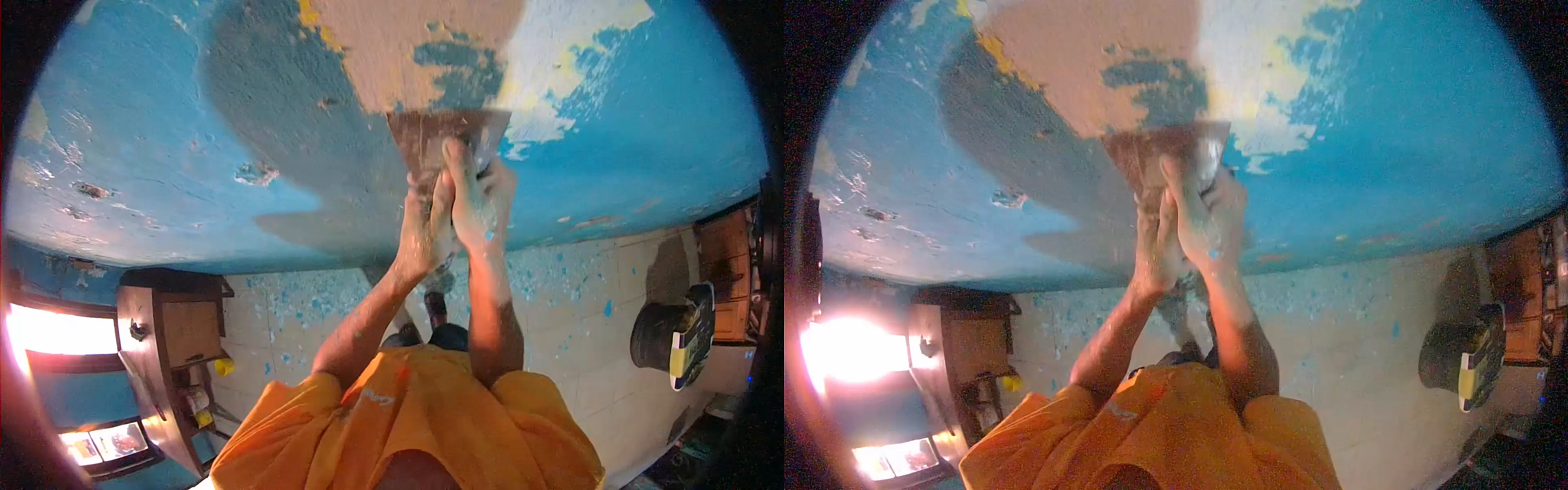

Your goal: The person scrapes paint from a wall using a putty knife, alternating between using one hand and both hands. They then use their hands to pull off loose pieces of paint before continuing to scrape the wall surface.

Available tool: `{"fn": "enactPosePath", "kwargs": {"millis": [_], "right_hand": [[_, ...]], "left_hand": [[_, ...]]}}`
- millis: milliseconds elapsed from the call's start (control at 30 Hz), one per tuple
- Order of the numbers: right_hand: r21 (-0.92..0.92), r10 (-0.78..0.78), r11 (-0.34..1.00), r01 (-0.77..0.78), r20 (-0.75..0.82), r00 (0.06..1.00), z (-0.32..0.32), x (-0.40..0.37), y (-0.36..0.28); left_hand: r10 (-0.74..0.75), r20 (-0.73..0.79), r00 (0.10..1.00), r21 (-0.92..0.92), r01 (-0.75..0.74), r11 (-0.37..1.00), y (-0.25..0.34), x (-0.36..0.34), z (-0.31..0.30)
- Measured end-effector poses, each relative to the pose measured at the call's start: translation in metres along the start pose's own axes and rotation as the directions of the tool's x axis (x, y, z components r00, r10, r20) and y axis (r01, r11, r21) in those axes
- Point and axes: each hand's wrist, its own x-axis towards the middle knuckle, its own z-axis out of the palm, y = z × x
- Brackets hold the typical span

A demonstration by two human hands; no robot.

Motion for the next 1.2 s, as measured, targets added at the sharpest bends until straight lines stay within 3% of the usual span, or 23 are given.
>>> {"fn": "enactPosePath", "kwargs": {"millis": [33, 67, 100, 167, 200, 300, 333, 433, 467, 500, 567, 600, 633, 667, 700, 733, 767, 833, 900, 967, 1100, 1167, 1200], "right_hand": [[0.001, -0.024, 1.000, 0.024, 0.001, 1.000, -0.003, -0.001, 0.007], [-0.011, 0.075, 0.997, -0.075, -0.009, 0.997, -0.005, -0.013, 0.023], [-0.025, 0.192, 0.981, -0.193, -0.015, 0.981, -0.005, -0.024, 0.032], [0.063, 0.191, 0.980, -0.190, -0.018, 0.981, -0.001, -0.020, 0.031], [0.143, 0.210, 0.968, -0.204, -0.024, 0.977, 0.000, -0.020, 0.032], [0.150, 0.235, 0.960, -0.236, 0.025, 0.972, -0.003, -0.021, 0.038], [0.140, 0.239, 0.961, -0.240, 0.022, 0.971, -0.007, -0.032, 0.049], [0.087, 0.206, 0.976, -0.197, -0.108, 0.973, -0.004, -0.035, 0.074], [0.166, 0.301, 0.943, -0.288, -0.056, 0.952, -0.006, -0.035, 0.060], [0.238, 0.384, 0.897, -0.373, 0.001, 0.923, -0.008, -0.033, 0.055], [0.142, 0.414, 0.904, -0.404, -0.043, 0.909, -0.008, -0.050, 0.080], [0.136, 0.311, 0.945, -0.297, -0.098, 0.945, -0.001, -0.048, 0.090], [0.133, 0.200, 0.975, -0.180, -0.154, 0.968, 0.007, -0.042, 0.088], [0.090, 0.207, 0.977, -0.192, -0.196, 0.959, 0.011, -0.039, 0.082], [0.106, 0.194, 0.979, -0.176, -0.191, 0.962, 0.011, -0.029, 0.075], [0.174, 0.177, 0.972, -0.155, -0.116, 0.977, 0.009, -0.015, 0.041], [0.231, 0.173, 0.960, -0.159, -0.038, 0.984, 0.007, -0.011, 0.024], [0.214, 0.155, 0.968, -0.134, -0.086, 0.984, 0.010, -0.008, 0.036], [0.074, 0.248, 0.969, -0.237, -0.206, 0.947, 0.006, -0.035, 0.066], [0.091, 0.286, 0.957, -0.275, -0.155, 0.945, -0.001, -0.035, 0.065], [0.147, 0.302, 0.947, -0.287, -0.093, 0.949, -0.007, -0.040, 0.080], [0.170, 0.257, 0.956, -0.237, -0.103, 0.961, -0.001, -0.043, 0.086], [0.165, 0.269, 0.955, -0.247, -0.133, 0.954, 0.001, -0.045, 0.090]], "left_hand": [[-0.131, 0.107, 0.986, -0.048, 0.137, 0.989, 0.003, 0.008, -0.003], [-0.222, 0.030, 0.975, -0.046, 0.223, 0.974, -0.005, -0.002, 0.000], [-0.227, 0.026, 0.974, -0.039, 0.227, 0.973, -0.007, -0.011, 0.003], [-0.091, -0.124, 0.988, 0.085, 0.102, 0.991, -0.008, -0.011, 0.007], [-0.166, -0.088, 0.982, 0.143, 0.177, 0.974, -0.005, -0.010, 0.004], [-0.154, -0.098, 0.983, 0.154, 0.168, 0.974, -0.005, -0.011, 0.005], [0.106, 0.015, 0.994, 0.477, -0.100, 0.873, -0.019, -0.014, -0.003], [0.212, -0.098, 0.972, 0.256, -0.181, 0.949, -0.064, -0.009, 0.002], [0.055, -0.206, 0.977, 0.201, -0.012, 0.979, -0.063, -0.014, 0.008], [0.049, -0.213, 0.976, 0.205, -0.005, 0.979, -0.060, -0.011, 0.003], [-0.193, 0.032, 0.981, 0.204, 0.182, 0.962, -0.043, -0.012, -0.011], [0.414, 0.272, 0.869, 0.506, -0.495, 0.706, -0.059, -0.011, -0.027], [0.425, 0.283, 0.860, 0.505, -0.510, 0.696, -0.054, -0.006, -0.025], [0.172, 0.158, 0.972, 0.429, -0.225, 0.875, -0.050, -0.005, -0.022], [-0.104, 0.065, 0.992, 0.309, 0.079, 0.948, -0.044, 0.002, -0.023], [0.085, 0.075, 0.994, 0.315, -0.104, 0.944, -0.009, 0.010, -0.012], [0.069, 0.059, 0.996, 0.316, -0.084, 0.945, -0.010, 0.003, -0.014], [-0.033, 0.052, 0.998, 0.303, 0.015, 0.953, -0.008, 0.000, -0.012], [-0.137, 0.067, 0.988, 0.298, 0.111, 0.948, -0.007, -0.003, -0.012], [-0.257, 0.078, 0.963, 0.290, 0.225, 0.930, -0.010, -0.010, -0.012], [-0.182, -0.001, 0.983, 0.178, 0.179, 0.968, -0.023, -0.013, -0.001], [-0.467, 0.127, 0.875, 0.394, 0.388, 0.833, -0.021, 0.000, -0.022], [-0.248, 0.067, 0.966, 0.349, 0.210, 0.913, -0.062, -0.003, -0.028]]}}
